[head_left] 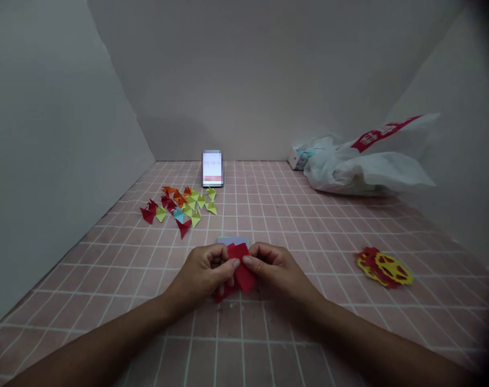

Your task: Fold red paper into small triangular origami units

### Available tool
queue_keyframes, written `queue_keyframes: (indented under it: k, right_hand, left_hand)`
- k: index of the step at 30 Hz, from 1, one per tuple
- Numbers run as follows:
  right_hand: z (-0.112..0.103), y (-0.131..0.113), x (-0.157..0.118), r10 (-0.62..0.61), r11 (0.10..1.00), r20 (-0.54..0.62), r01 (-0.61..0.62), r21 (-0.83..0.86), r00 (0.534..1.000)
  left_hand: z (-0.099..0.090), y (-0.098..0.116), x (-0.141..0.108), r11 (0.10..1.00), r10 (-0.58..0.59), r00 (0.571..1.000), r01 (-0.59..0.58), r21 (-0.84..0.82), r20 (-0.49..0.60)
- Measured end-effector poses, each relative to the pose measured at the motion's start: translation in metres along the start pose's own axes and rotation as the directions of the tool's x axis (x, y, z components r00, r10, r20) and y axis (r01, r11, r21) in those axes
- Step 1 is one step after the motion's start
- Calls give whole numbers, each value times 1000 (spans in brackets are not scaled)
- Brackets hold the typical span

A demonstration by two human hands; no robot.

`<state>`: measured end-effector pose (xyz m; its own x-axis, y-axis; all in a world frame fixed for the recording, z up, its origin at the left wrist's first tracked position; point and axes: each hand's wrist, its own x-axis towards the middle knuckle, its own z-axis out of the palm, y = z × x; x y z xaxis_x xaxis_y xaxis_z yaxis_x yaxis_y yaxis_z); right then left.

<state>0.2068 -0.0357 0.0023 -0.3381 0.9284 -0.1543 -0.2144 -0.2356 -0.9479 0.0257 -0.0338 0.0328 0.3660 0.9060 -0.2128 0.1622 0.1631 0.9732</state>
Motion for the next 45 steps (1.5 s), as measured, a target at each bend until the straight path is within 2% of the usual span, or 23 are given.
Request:
queue_keyframes:
  k: [8,11,14,17,23,27,33,35,40,45]
  right_hand:
    - [-1,-3,0,-8,1000,26,8,-10,1000]
    - [0,-3,0,-13,1000,1,13,-22,1000]
    - [1,-5,0,-23,1000,-22,23,-15,999]
    - [3,-8,-1,-27,999,9,27,-26,1000]
    - [5,-9,-2,-64,995,-13,62,-83,998]
    - [7,-11,-4,-111,977,-44,101,-187,993]
    - [5,-16,-6,-236,890,-53,193,-413,970]
    - [5,-15,-6,-231,900,-55,192,-391,971]
    - [3,-11,-3,-130,975,-14,125,-181,991]
    - [4,-11,-1,-90,987,-21,86,-136,996]
  left_hand:
    - [2,3,0,999,-5,1000,6,-51,7]
    - [1,1,1,998,-14,1000,13,-59,-6]
    - [0,-2,2,997,8,999,-11,-78,-39]
    - [-1,-3,2,995,49,995,-56,-86,-90]
    - [-1,-2,1,994,60,993,-69,-82,-105]
    - [0,-5,2,995,38,994,-47,-86,-107]
    - [0,-6,2,996,30,996,-37,-80,-86]
    - [1,-4,2,996,33,994,-42,-79,-101]
    - [1,-2,1,992,52,988,-68,-104,-146]
    - [1,-4,1,988,58,986,-80,-130,-158]
